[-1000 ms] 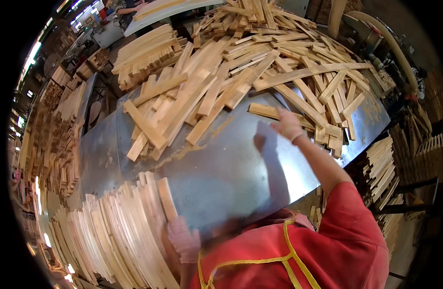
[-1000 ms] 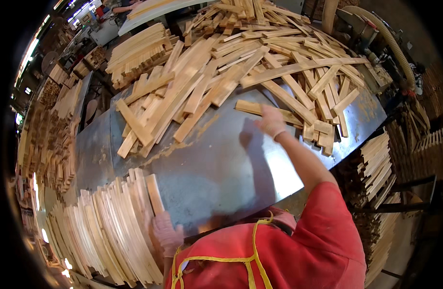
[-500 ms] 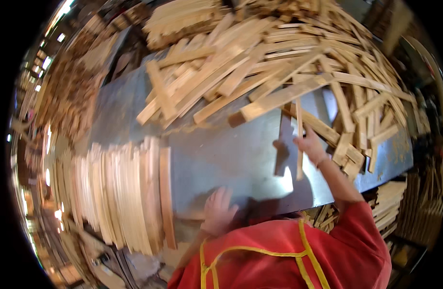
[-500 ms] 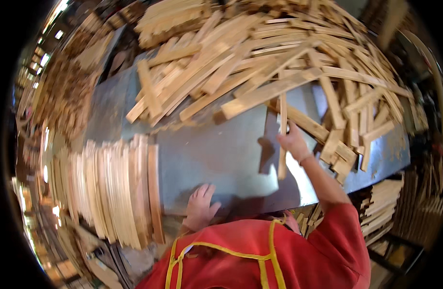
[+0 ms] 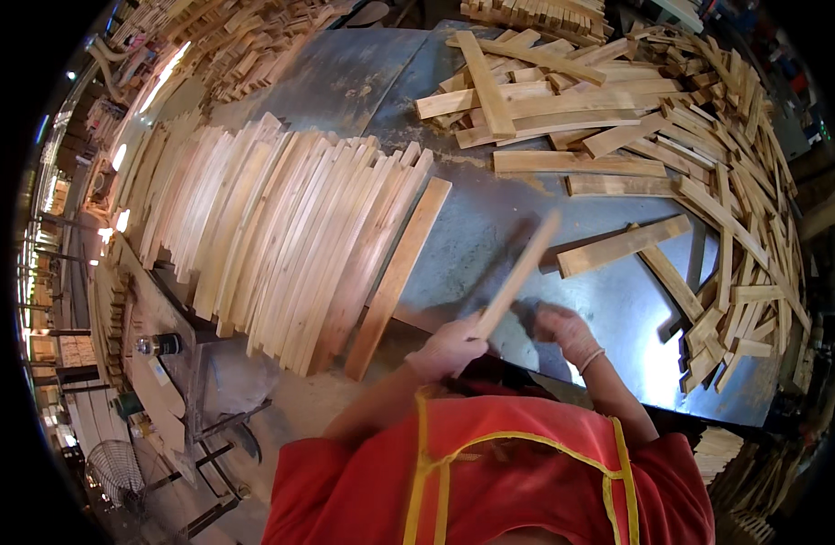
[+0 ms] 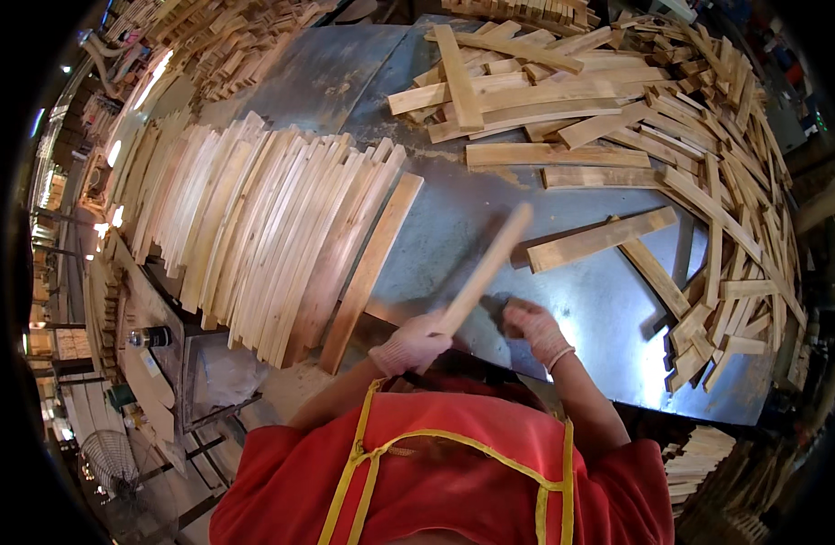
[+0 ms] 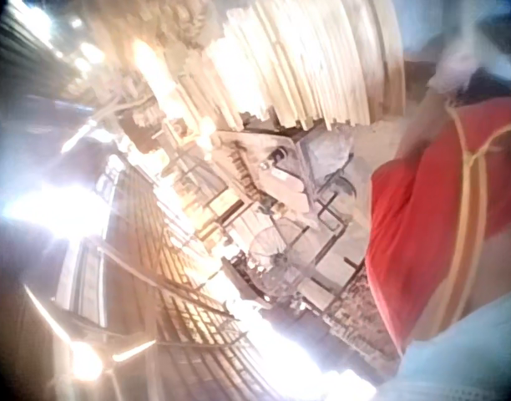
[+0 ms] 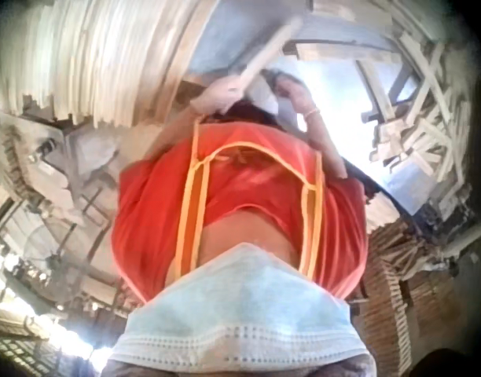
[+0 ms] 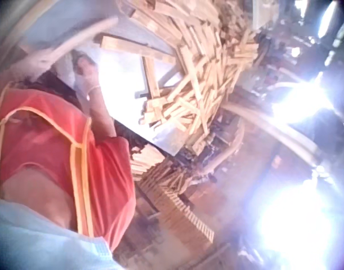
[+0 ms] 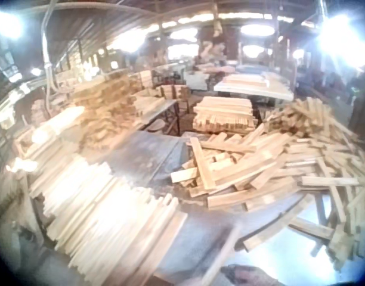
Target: The person picks up thin wooden planks from a large pile on a metal table and arranges them into a neat, aligned stack. The person repeatedly picks up individual planks or small groups, aligns them, and places them onto the growing stack.
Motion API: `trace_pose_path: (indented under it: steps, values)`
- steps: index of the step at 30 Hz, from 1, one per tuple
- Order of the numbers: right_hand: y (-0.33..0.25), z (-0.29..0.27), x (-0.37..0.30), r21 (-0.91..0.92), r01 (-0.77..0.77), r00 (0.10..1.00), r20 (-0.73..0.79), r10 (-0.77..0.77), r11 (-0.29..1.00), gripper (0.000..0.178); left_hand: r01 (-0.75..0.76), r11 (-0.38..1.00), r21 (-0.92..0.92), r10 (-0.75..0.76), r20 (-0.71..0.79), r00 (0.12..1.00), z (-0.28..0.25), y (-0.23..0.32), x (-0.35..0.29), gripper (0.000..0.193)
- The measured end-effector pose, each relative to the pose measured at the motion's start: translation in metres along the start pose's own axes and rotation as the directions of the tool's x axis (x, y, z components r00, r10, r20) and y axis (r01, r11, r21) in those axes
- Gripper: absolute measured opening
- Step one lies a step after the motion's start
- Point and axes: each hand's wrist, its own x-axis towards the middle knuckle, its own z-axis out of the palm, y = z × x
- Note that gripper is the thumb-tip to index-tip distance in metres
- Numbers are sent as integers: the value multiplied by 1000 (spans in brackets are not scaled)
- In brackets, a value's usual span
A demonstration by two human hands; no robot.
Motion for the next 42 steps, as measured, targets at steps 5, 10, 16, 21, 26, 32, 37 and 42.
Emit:
trace_pose_path:
  steps: [5, 10, 16, 21, 26, 32, 37, 42]
  values:
    - [3, 9, 18, 20, 88, 966, -246, -80, 996, 44, 227, 816, 532, 135, -557, 820, -38, -35, -27, 75]
    - [-19, 19, 30, -245, 205, 882, -373, -287, 948, 58, 431, 369, 823, 315, -547, 775, -87, -58, -2, 66]
    - [-73, -73, 52, -547, 223, 653, -531, -540, 807, 58, 292, 356, 888, 411, -429, 804, -69, -84, -17, 60]
    - [-62, -217, 87, -71, 335, 499, -832, -241, 940, 49, 268, 302, 915, 473, -388, 791, -92, -51, -9, 55]
    - [-94, -158, 113, 154, 364, 571, -816, -90, 919, 49, 246, 224, 943, 157, -284, 946, -87, -32, -27, 70]
    - [-93, -87, 73, 508, 405, 906, -335, -259, 760, 51, 281, 91, 955, 254, -295, 921, -116, -55, -40, 73]
    - [-24, 5, 57, 438, 227, 969, -191, -157, 870, 39, 365, 91, 926, 204, -376, 904, -91, -45, -37, 56]
    - [3, 91, 72, 323, 67, 983, -183, -8, 944, 32, 245, 141, 959, 294, -277, 915, -100, -78, -79, 54]
